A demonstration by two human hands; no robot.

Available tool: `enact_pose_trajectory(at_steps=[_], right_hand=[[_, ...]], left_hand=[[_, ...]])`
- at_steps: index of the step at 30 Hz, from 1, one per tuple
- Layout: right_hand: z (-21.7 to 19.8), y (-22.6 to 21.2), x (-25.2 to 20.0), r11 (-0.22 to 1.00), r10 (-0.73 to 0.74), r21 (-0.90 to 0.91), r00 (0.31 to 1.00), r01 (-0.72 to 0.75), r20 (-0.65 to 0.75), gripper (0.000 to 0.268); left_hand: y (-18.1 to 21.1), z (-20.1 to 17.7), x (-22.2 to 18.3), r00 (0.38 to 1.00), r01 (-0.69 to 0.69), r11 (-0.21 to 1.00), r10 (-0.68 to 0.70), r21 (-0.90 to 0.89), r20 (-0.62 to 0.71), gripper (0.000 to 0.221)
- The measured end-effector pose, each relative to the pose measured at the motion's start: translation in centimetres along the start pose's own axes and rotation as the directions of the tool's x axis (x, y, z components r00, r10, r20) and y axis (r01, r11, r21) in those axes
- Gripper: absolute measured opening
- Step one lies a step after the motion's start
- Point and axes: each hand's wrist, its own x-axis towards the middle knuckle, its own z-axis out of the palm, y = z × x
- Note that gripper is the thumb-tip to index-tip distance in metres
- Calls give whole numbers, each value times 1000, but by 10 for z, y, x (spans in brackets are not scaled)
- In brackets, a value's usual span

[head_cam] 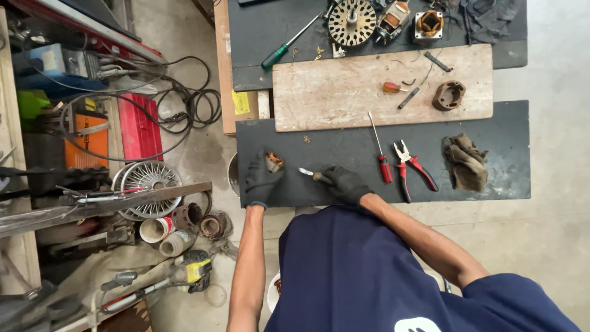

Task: Disassembling an electric motor stator to remove copper windings using pliers and wire cutters

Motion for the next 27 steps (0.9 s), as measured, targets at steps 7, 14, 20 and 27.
enact_pose_trajectory(at_steps=[7, 14, 20, 27], right_hand=[[7, 9, 15, 997, 60, -42, 998, -58, 32, 53], [-59, -38, 7, 958, 100, 256, 988, -128, 121, 54], [-94, -67, 10, 950, 155, 239, 969, -200, 194, 51], [-103, -92, 26, 927, 299, 183, 940, -327, 163, 56]], left_hand=[[19, -23, 6, 933, 127, 965, -39, -227, 359, 103], [31, -62, 1, 903, 213, 932, -72, -294, 424, 102], [33, -59, -4, 894, 175, 961, -63, -215, 444, 107], [35, -28, -6, 856, 73, 997, -60, -4, 513, 111]])
